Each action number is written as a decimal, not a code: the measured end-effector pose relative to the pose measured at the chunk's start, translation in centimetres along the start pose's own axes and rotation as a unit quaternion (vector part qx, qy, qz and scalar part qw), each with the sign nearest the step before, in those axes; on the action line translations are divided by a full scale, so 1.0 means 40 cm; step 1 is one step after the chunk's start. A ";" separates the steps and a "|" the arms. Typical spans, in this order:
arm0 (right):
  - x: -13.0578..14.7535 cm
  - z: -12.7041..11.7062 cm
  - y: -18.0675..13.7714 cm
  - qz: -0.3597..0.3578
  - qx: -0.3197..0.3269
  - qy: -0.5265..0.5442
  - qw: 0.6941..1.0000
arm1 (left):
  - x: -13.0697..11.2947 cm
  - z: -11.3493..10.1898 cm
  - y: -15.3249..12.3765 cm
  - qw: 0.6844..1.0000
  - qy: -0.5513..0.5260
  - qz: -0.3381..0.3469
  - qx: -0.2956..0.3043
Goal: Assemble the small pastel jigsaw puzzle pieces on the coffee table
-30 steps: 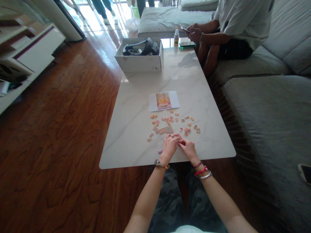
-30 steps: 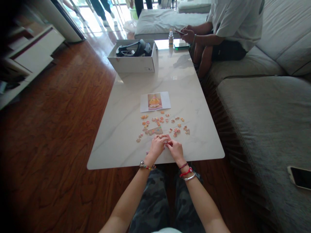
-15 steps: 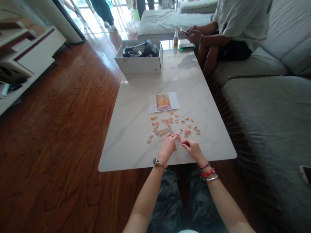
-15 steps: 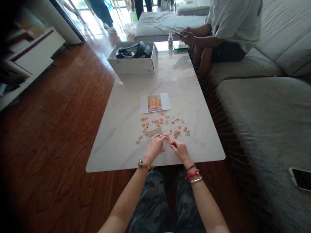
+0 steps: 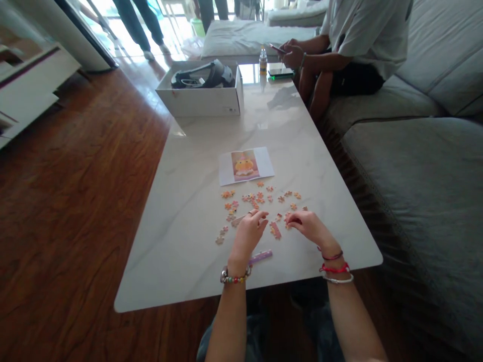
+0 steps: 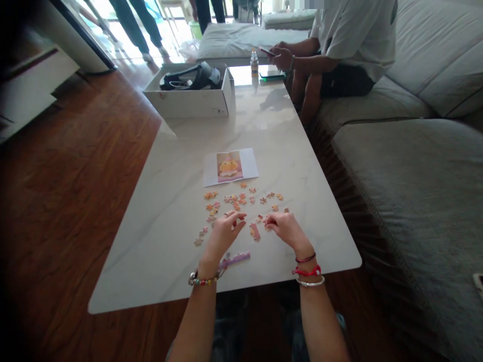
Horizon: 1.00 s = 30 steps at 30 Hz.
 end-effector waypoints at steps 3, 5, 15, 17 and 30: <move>0.021 0.035 -0.004 -0.027 0.008 -0.006 1.000 | 0.011 0.035 -0.017 1.000 0.013 -0.007 0.022; 0.030 0.051 -0.001 -0.037 0.003 -0.021 0.999 | 0.009 0.054 -0.023 0.999 0.023 -0.001 0.037; -0.012 0.033 -0.002 -0.016 0.052 0.006 0.998 | 0.008 0.093 -0.022 0.994 0.067 -0.004 0.086; -0.027 0.000 0.001 0.007 -0.006 0.003 1.000 | 0.008 0.097 -0.016 0.994 0.062 -0.016 0.086; 0.010 0.065 0.041 -0.002 -0.041 -0.140 0.989 | 0.014 0.088 -0.021 0.993 0.068 -0.052 0.077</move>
Point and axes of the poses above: each hand's wrist, its own y-axis towards the middle knuckle, its own z-axis out of the palm, x = y × z, the point moved 9 cm from there along y, towards the middle knuckle, and after that the axes turned 3 degrees about x, right-handed, at the moved point
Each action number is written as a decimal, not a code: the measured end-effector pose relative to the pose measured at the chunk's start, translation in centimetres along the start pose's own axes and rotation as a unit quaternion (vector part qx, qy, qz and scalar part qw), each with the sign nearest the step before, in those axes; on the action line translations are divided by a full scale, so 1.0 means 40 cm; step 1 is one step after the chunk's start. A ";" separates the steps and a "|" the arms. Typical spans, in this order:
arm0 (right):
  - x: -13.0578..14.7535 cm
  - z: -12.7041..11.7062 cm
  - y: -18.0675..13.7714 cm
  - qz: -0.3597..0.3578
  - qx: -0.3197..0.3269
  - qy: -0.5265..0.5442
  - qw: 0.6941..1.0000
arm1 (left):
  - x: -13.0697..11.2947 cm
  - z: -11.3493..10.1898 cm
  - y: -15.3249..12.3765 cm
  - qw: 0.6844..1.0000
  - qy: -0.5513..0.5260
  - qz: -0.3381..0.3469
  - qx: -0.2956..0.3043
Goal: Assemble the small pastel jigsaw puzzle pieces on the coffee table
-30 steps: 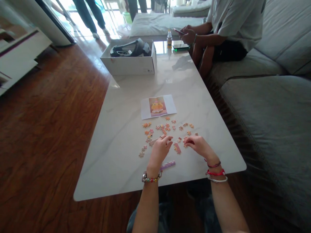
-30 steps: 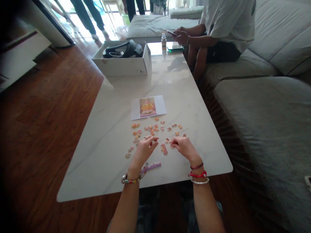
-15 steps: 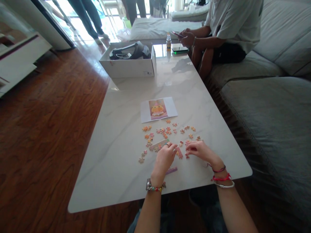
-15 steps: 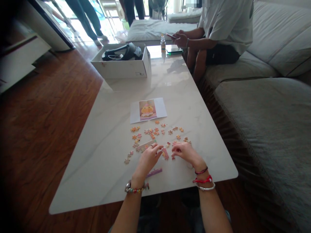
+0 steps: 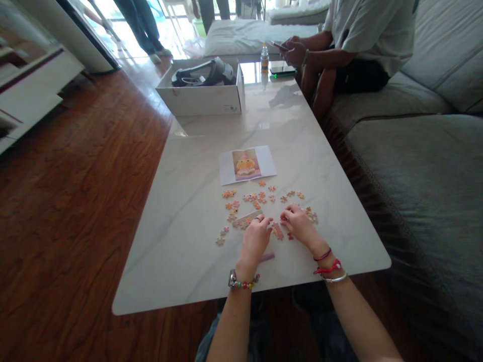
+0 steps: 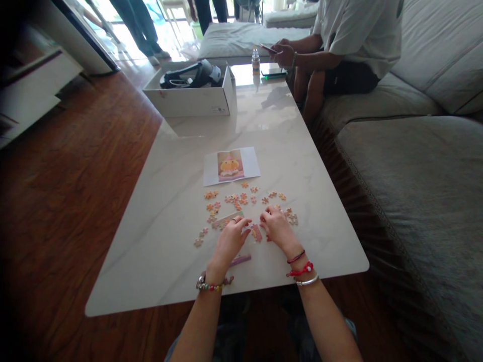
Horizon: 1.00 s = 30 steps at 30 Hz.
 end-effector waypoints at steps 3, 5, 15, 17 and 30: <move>-0.002 -0.011 -0.001 0.000 -0.006 0.019 1.000 | 0.000 -0.001 -0.002 1.000 0.001 0.006 0.002; -0.004 -0.022 -0.002 0.003 -0.014 0.070 0.997 | -0.001 0.000 -0.003 1.000 0.002 0.002 0.001; -0.023 -0.051 -0.007 0.047 -0.027 0.177 0.983 | -0.006 0.030 -0.010 0.996 0.026 -0.089 0.012; -0.016 -0.045 -0.006 0.033 -0.025 0.151 0.988 | -0.007 0.033 -0.008 0.996 0.029 -0.083 0.014; -0.029 -0.059 -0.023 0.033 -0.055 0.072 0.995 | -0.001 0.040 -0.003 0.996 -0.019 -0.071 0.049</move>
Point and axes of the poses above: each hand's wrist, its own y-axis towards the middle knuckle, its own z-axis out of the palm, x = y × z, the point moved 9 cm from there along y, towards the middle knuckle, and after that the axes turned 3 degrees about x, right-handed, at the moved point
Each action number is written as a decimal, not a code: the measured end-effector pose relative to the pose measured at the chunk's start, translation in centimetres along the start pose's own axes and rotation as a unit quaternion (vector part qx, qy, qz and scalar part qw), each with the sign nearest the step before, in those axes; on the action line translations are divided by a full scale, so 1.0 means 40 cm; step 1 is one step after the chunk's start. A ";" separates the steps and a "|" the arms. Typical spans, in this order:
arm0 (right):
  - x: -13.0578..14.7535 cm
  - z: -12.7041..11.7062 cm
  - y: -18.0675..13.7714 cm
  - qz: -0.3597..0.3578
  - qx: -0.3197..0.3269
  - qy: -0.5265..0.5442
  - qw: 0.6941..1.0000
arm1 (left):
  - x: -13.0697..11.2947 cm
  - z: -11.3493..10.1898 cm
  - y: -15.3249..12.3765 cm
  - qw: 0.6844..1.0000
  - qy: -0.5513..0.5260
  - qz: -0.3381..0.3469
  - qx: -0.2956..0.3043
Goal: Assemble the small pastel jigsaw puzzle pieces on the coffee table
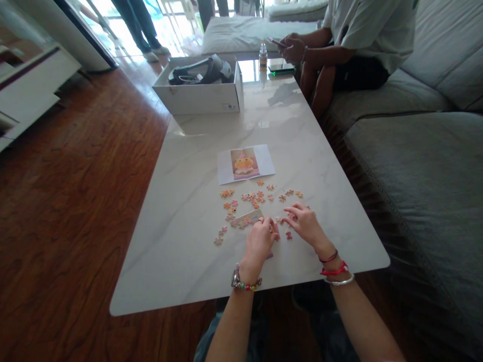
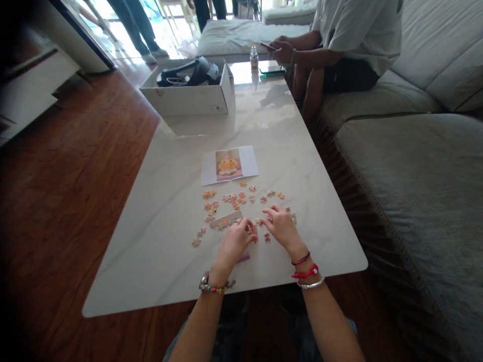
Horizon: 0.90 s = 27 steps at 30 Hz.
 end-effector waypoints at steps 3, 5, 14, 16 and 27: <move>0.032 0.042 0.003 -0.011 0.020 -0.068 0.997 | -0.001 0.001 0.002 1.000 -0.006 0.009 -0.009; 0.043 0.063 0.004 -0.013 0.039 -0.098 0.994 | 0.001 0.001 0.002 1.000 -0.010 0.011 -0.014; 0.054 0.065 0.007 -0.040 0.062 -0.102 0.992 | 0.010 0.000 -0.002 0.999 -0.047 -0.017 -0.013; 0.067 0.068 0.007 -0.051 0.067 -0.096 0.992 | 0.011 0.001 -0.002 0.998 -0.056 -0.020 -0.011; 0.087 0.087 0.010 -0.080 0.066 -0.067 0.992 | 0.017 0.010 -0.002 0.998 -0.059 -0.026 -0.005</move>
Point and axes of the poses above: each hand's wrist, its own y-axis towards the middle knuckle, its own z-axis out of the palm, x = y × z, the point moved 9 cm from there along y, towards the middle knuckle, and after that the axes turned 3 degrees about x, right-handed, at the moved point
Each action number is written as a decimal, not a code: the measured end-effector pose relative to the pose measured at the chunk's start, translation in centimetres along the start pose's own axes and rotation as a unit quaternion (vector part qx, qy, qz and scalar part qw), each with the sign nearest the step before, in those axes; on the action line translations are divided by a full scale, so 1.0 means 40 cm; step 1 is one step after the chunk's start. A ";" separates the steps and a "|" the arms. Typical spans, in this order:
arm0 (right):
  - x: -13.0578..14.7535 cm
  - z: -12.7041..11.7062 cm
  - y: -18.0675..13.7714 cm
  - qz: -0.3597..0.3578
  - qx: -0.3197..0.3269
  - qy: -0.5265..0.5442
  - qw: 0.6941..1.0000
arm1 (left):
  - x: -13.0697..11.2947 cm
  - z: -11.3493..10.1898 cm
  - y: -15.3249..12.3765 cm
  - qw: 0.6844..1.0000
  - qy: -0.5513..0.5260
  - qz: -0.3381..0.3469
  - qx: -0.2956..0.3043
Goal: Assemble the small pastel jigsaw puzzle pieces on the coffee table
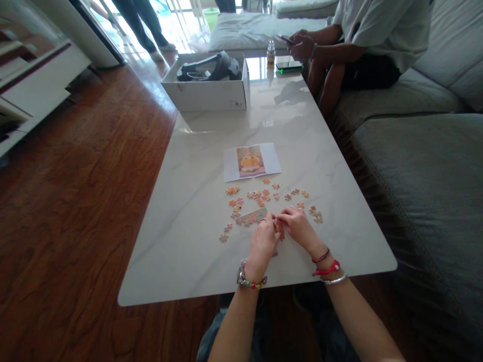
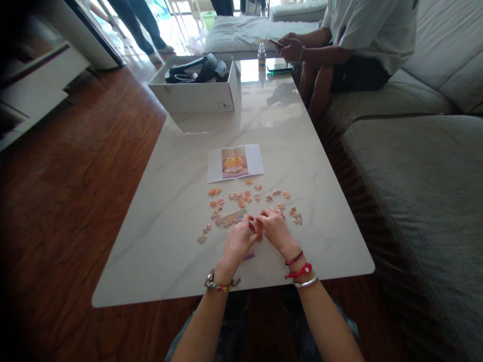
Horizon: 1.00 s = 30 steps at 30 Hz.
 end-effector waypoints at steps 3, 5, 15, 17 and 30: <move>0.000 0.001 0.000 -0.002 0.006 0.002 1.000 | 0.000 -0.002 -0.002 1.000 0.002 -0.002 0.004; -0.001 0.000 -0.001 0.000 0.013 0.006 1.000 | -0.001 -0.003 -0.002 1.000 0.004 -0.003 0.006; -0.017 -0.003 -0.006 0.015 0.018 0.029 0.999 | -0.009 -0.004 0.001 1.000 0.013 0.005 0.009; -0.021 0.000 -0.006 0.018 0.019 0.027 0.999 | -0.010 -0.004 0.002 1.000 0.012 0.008 0.007; -0.088 -0.060 -0.015 0.100 -0.072 -0.038 0.992 | -0.018 -0.003 0.003 0.999 0.023 0.017 0.015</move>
Point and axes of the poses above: each hand's wrist, its own y-axis towards the middle knuckle, its own z-axis out of the palm, x = y × z, the point moved 9 cm from there along y, towards the middle knuckle, and after that the axes turned 3 degrees about x, right-handed, at the moved point
